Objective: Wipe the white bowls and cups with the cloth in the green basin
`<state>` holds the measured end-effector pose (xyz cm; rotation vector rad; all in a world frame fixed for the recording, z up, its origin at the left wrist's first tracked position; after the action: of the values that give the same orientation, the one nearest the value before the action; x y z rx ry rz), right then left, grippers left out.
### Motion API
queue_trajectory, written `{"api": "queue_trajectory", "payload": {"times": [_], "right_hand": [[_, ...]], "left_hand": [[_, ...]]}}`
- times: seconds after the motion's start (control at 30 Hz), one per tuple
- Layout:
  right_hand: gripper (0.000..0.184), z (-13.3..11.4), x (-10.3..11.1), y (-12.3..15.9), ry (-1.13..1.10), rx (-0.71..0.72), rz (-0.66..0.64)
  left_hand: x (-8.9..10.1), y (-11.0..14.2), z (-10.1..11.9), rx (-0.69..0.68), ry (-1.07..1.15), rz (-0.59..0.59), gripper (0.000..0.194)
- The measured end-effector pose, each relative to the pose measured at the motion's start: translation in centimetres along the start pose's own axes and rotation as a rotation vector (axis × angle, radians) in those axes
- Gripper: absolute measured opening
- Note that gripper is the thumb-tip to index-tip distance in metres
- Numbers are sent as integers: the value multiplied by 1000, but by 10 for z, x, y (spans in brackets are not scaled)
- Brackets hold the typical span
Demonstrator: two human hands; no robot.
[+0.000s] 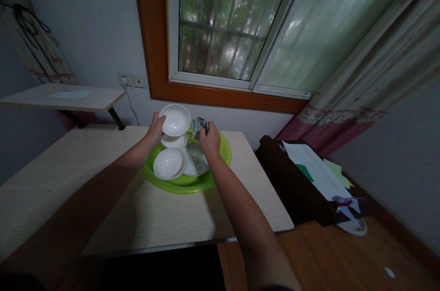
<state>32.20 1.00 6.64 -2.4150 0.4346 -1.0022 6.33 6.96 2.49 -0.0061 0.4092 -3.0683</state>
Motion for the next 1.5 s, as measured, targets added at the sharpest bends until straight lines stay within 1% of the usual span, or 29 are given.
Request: {"api": "queue_trajectory", "payload": {"times": [0.07,0.1,0.17,0.23,0.3,0.37,0.43,0.5,0.57,0.63,0.7,0.77,0.87,0.93,1.03,1.1,1.17,1.23,1.33,1.5], "right_hand": [[25,16,0,-5,-77,-83,32],[26,22,-2,-7,-113,-120,26],[31,31,-9,-8,-176,-180,-17],[36,31,-19,-7,-251,-192,-103],[41,21,-28,-5,-352,-143,-212],[45,6,-34,-1,-441,-51,-315],[49,-8,-34,3,-483,34,-382],[51,-17,-33,8,-496,94,-438],[52,-21,-35,11,-499,116,-500],[60,-19,-37,13,-476,104,-535],[67,-16,-39,13,-434,82,-527],[69,-15,-39,13,-395,86,-510],[67,-17,-41,14,-365,117,-503],[68,-18,-41,14,-348,129,-497],[68,-18,-41,12,-319,149,-468],[67,-18,-41,10,-290,165,-439],[66,-17,-41,9,-258,176,-412],[65,-17,-41,9,-225,188,-385],[64,-17,-40,8,-185,209,-343],[69,-18,-35,10,-104,248,-305]], "left_hand": [[3,3,7,-30,-6,34,31],[3,5,10,-46,-7,43,33],[-1,9,18,-68,-26,13,39],[-6,13,25,-95,-47,-16,41],[-10,15,29,-120,-68,-56,39],[-16,17,34,-152,-84,-107,36],[-19,19,38,-181,-95,-143,35],[-20,20,43,-186,-99,-144,35],[-20,22,47,-181,-93,-140,36],[-23,24,51,-183,-71,-167,37],[-27,26,53,-184,-45,-212,38],[-29,27,51,-165,-32,-233,39],[-30,25,45,-135,-50,-236,40],[-28,22,42,-152,-69,-218,44],[-20,15,37,-178,-139,-114,46],[-13,11,30,-146,-207,-23,41],[-7,8,23,-103,-239,32,36],[-6,7,15,-39,-209,16,31],[-12,8,4,86,-110,-72,23],[-19,11,-6,220,161,-119,19]]}}
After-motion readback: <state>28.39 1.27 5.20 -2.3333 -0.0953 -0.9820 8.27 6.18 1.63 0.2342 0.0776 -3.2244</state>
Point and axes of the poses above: each hand's wrist, its own y-axis away from the middle knuckle, its own x-axis out of the back of the hand, z = x × y, the point moved 8 cm from there along -y, towards the middle knuckle, and after that the axes turned 6 degrees about -z, right-handed, at the moved point
